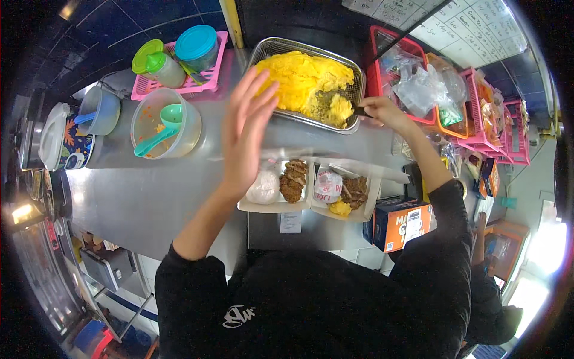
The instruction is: Preparing and packing food boxes with rice, fried chicken, and scrambled eggs.
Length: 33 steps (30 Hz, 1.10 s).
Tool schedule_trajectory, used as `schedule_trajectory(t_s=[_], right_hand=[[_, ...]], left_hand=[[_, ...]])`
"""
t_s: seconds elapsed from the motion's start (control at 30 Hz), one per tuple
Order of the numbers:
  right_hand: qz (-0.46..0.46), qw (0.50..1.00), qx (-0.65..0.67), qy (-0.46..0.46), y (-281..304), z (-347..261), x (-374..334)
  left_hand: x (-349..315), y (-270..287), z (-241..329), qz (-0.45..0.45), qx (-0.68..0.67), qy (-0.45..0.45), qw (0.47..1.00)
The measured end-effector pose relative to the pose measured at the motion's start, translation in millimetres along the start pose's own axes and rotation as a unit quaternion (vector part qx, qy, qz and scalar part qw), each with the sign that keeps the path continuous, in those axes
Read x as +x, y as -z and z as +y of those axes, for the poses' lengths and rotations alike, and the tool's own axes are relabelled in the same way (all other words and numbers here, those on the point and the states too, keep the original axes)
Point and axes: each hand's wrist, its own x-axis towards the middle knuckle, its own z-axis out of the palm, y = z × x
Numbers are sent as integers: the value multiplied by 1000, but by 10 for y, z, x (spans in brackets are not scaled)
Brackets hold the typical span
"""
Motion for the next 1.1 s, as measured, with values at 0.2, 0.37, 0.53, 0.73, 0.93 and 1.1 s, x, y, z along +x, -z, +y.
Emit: schedule_trajectory(t_s=[0.2, 0.37, 0.53, 0.73, 0.93, 1.1], right_hand=[[10, 973, 221, 59, -172, -721, -859], [21, 961, 274, 43, -748, -987, -1600], [144, 975, 138, 94, -1981, -514, -1701], [273, 897, -313, 152, -2867, 43, -1439], [294, 867, -359, 182, -2963, 74, -1459], [295, 901, -267, 173, -2904, 68, -1423]], left_hand=[[-1138, 1065, -314, -349, 438, -218, 799], [-1224, 1200, -551, -286, 642, -190, 686], [-1221, 1257, -670, -261, 646, -209, 686], [-1422, 1261, -567, -145, 564, -260, 771], [-1997, 1438, -711, -161, 492, -287, 806], [-2224, 1406, -990, -292, 474, -255, 790]])
